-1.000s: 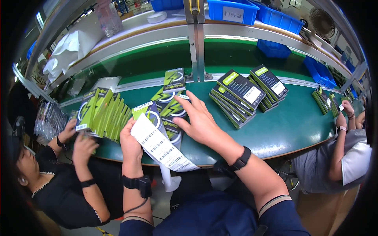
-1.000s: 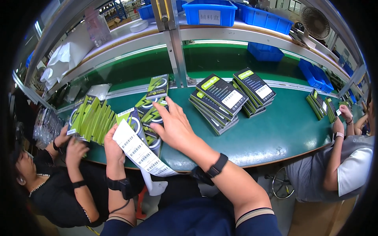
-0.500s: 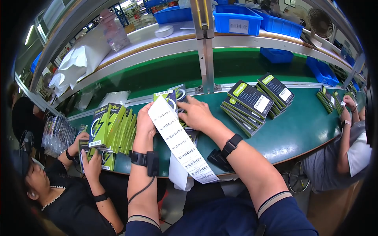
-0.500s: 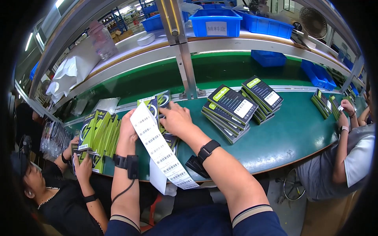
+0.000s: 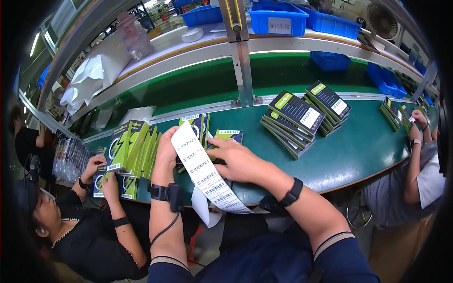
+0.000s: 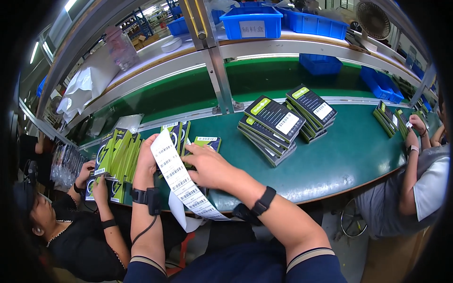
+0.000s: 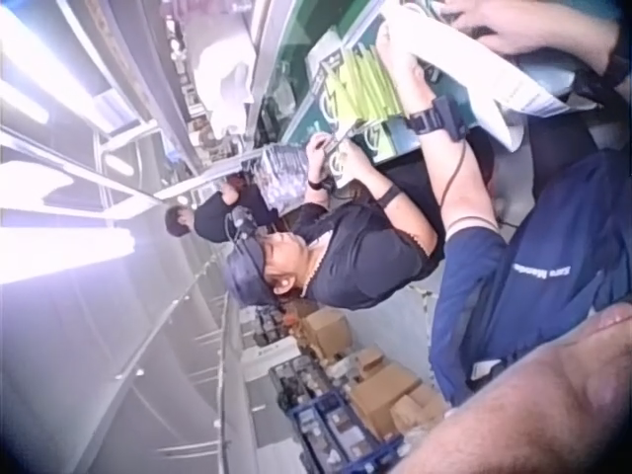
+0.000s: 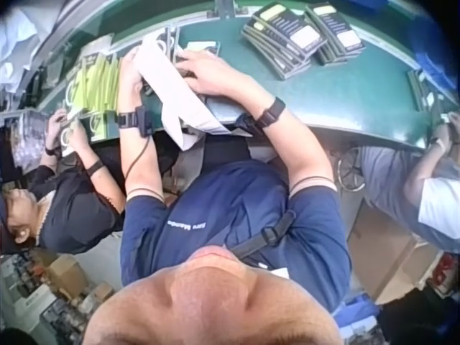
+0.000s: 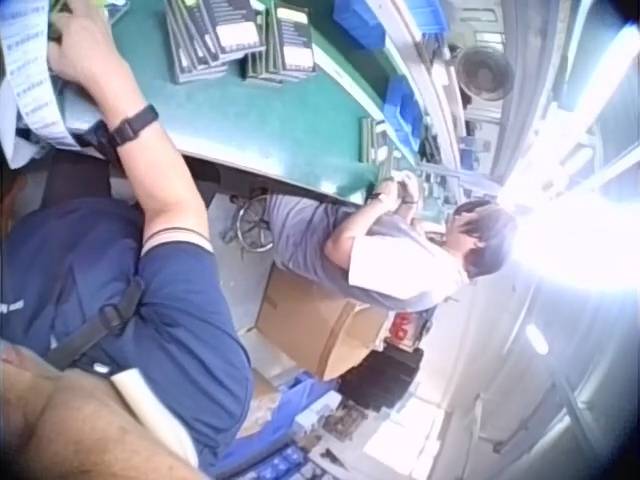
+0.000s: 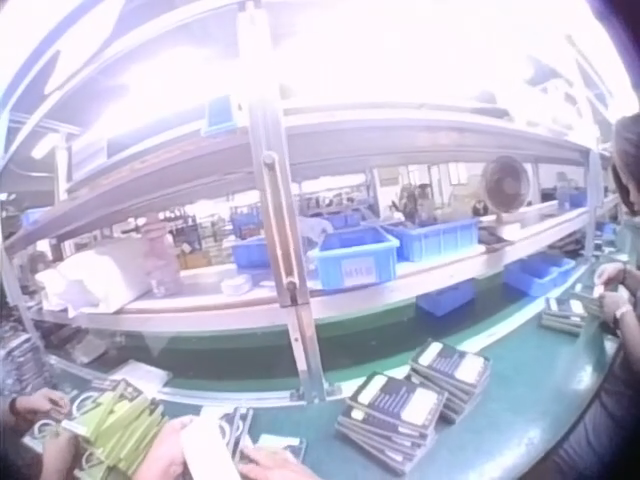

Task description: Applying barcode stickers to the back of product packaging boxes on an industrial assembly line.

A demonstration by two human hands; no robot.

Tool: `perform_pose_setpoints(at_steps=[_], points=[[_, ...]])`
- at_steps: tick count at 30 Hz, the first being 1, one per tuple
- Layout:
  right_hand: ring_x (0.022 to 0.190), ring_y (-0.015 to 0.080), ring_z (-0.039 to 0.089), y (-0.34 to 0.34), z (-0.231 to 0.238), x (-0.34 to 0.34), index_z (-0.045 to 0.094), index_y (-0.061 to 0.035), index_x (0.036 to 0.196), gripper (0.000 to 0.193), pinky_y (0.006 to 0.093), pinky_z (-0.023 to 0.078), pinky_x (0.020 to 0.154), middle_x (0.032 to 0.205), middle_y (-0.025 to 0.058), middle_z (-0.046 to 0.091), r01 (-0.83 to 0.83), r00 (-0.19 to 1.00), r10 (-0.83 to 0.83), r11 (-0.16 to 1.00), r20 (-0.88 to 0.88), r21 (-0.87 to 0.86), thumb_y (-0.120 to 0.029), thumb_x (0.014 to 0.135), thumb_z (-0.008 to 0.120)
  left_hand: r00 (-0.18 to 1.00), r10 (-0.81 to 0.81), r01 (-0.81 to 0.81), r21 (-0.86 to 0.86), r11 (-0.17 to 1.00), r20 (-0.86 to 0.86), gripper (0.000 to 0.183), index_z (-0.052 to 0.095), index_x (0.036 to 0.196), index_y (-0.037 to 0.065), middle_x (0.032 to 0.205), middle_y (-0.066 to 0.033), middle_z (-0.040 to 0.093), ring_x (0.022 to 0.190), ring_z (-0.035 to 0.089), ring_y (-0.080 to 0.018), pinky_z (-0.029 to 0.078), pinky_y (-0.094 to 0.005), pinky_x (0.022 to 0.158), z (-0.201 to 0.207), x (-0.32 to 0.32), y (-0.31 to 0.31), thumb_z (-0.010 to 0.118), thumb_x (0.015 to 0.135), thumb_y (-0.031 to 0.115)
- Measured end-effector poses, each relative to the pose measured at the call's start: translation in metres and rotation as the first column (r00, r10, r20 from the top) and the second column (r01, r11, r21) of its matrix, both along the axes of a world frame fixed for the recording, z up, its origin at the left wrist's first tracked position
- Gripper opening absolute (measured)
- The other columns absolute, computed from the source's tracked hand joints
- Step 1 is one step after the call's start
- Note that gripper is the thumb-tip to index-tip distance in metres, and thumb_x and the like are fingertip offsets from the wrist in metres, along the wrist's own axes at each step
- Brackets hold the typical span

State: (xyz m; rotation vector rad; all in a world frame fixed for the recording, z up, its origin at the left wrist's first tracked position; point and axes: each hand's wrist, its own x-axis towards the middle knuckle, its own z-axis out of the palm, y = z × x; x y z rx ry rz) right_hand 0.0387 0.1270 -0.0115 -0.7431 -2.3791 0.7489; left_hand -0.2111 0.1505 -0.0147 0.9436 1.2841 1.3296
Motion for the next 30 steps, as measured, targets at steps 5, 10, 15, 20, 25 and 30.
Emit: perform_pose_setpoints(at_steps=[5,10,15,20,25,30], points=[[0.146,0.0502,0.029,-0.059,0.002,0.012,0.045,-0.0038,0.149,0.068,0.0472,0.032,0.117,0.154,0.0425,0.024,0.249,0.948,-0.268,0.96,-0.17,-0.125,-0.023,0.089,0.07,1.0,0.015,-0.015,-0.01,1.0,-0.003,0.014,0.068,0.104,0.002,0.09,-0.0082,0.074,0.072,0.073,-0.0156,0.061,-0.0289,0.063,0.003,0.0,-0.018,0.056,0.101,0.009],[0.153,0.0428,0.018,-0.053,-0.019,0.011,0.024,-0.0015,0.159,0.084,0.0375,0.031,0.118,0.16,0.0421,0.007,0.052,0.804,-0.404,0.779,-0.437,-0.625,-0.033,0.095,0.069,0.998,0.008,-0.007,0.008,1.0,-0.066,0.016,0.068,0.109,-0.001,0.093,-0.0085,0.075,0.073,0.073,-0.0144,0.061,-0.0281,0.065,0.005,0.009,-0.038,0.057,0.101,0.008],[0.154,0.038,0.017,-0.048,-0.014,-0.001,0.022,-0.001,0.16,0.083,0.0357,0.025,0.12,0.163,0.0371,0.006,-0.039,0.795,-0.406,0.706,-0.45,-0.707,-0.036,0.098,0.065,0.996,-0.07,0.072,0.025,0.997,-0.056,0.017,0.07,0.11,-0.003,0.103,-0.0097,0.074,0.082,0.072,-0.0144,0.06,-0.0276,0.071,0.008,0.023,-0.061,0.06,0.098,0.005],[0.145,0.0305,0.037,-0.038,-0.004,-0.014,0.002,-0.0065,0.163,0.089,0.0346,0.038,0.113,0.165,0.0308,0.009,-0.313,0.701,-0.448,0.505,-0.554,-0.804,-0.038,0.103,0.059,0.952,-0.095,0.148,0.165,0.975,-0.291,0.015,0.072,0.102,-0.007,0.125,-0.009,0.063,0.107,0.065,-0.0173,0.053,-0.0291,0.092,0.016,0.053,-0.076,0.068,0.089,-0.002],[0.151,0.0393,0.027,-0.032,-0.024,-0.033,0.002,-0.0059,0.163,0.09,0.0355,0.032,0.117,0.165,0.0328,0.002,-0.225,0.742,-0.423,0.575,-0.521,-0.787,-0.044,0.102,0.057,0.99,-0.101,0.116,0.156,0.981,-0.103,0.013,0.07,0.101,-0.005,0.129,-0.0088,0.06,0.11,0.063,-0.0179,0.052,-0.0296,0.095,0.007,0.052,-0.088,0.069,0.089,-0.001],[0.149,0.0485,0.023,-0.033,-0.014,-0.043,0.006,-0.0028,0.162,0.094,0.0366,0.028,0.119,0.164,0.0365,-0.001,-0.034,0.85,-0.335,0.736,-0.407,-0.676,-0.052,0.099,0.055,0.999,-0.011,0.019,0.185,0.983,-0.042,0.009,0.063,0.099,-0.003,0.13,-0.0068,0.055,0.11,0.062,-0.0166,0.052,-0.0295,0.094,0.005,0.057,-0.091,0.066,0.09,-0.003]])
